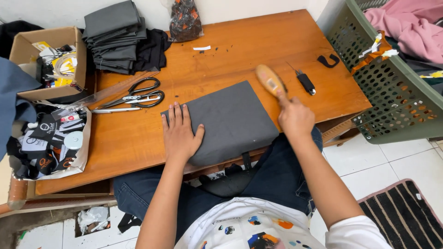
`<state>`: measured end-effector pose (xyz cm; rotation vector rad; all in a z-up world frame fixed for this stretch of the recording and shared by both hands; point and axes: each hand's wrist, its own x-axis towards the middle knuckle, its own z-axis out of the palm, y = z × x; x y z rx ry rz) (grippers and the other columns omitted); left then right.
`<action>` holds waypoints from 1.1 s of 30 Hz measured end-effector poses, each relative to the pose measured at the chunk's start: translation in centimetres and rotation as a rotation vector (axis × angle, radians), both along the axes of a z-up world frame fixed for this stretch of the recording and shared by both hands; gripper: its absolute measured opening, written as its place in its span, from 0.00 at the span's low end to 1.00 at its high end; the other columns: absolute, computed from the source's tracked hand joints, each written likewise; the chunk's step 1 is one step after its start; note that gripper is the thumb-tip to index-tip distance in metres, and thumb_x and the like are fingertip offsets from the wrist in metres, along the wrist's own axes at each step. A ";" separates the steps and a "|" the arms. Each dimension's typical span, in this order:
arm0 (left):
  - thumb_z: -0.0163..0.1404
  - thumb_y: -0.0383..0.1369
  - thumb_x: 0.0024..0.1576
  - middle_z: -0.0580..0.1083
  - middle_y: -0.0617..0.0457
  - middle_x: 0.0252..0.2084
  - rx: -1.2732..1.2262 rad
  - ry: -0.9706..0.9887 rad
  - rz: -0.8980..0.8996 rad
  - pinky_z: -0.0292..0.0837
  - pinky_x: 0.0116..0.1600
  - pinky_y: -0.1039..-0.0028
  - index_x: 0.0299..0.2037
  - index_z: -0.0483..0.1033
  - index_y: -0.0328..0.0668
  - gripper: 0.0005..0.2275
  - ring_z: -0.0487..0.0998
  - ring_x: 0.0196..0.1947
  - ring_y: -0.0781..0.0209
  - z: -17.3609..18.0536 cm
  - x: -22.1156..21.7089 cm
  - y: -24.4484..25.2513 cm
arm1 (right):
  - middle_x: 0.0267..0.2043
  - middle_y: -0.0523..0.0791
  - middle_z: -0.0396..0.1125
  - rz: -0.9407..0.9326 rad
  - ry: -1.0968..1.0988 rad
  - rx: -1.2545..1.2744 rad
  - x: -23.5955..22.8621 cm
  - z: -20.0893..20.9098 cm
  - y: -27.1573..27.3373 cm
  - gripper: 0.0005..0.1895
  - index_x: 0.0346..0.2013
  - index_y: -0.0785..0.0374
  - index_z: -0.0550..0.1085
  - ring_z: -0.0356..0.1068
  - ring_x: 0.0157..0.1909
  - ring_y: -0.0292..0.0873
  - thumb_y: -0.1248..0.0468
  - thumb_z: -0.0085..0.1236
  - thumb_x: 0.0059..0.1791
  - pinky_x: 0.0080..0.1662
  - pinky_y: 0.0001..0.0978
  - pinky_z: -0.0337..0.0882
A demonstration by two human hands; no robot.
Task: The person holds a piece of dark gray fabric, folds it, and places it on a wooden table. They then use a wooden brush to repeatedly brush the surface of the fabric.
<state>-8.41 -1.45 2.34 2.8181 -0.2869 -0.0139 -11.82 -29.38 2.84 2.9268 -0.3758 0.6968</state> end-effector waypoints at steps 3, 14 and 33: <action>0.32 0.48 0.49 0.43 0.42 0.65 -0.021 -0.010 -0.005 0.22 0.63 0.59 0.61 0.47 0.36 0.32 0.36 0.65 0.52 -0.1 0.0 0.0 | 0.24 0.49 0.64 -0.076 -0.031 0.086 0.5 1.2 -2.3 0.17 0.47 0.43 0.71 0.68 0.24 0.56 0.60 0.43 0.45 0.28 0.44 0.69; 0.41 0.47 0.45 0.42 0.36 0.63 -0.163 -0.079 -0.013 0.26 0.64 0.62 0.61 0.39 0.28 0.38 0.38 0.65 0.47 0.4 -0.5 0.2 | 0.22 0.38 0.60 0.454 -0.043 0.114 -2.4 1.6 8.5 0.16 0.40 0.35 0.71 0.65 0.20 0.42 0.59 0.39 0.43 0.25 0.31 0.68; 0.44 0.48 0.43 0.45 0.32 0.62 -0.184 -0.106 0.009 0.29 0.63 0.61 0.61 0.36 0.27 0.42 0.43 0.63 0.44 0.5 -0.7 0.0 | 0.23 0.40 0.60 0.483 -0.053 0.071 -0.6 1.7 8.9 0.15 0.38 0.38 0.72 0.66 0.22 0.42 0.60 0.39 0.43 0.26 0.31 0.67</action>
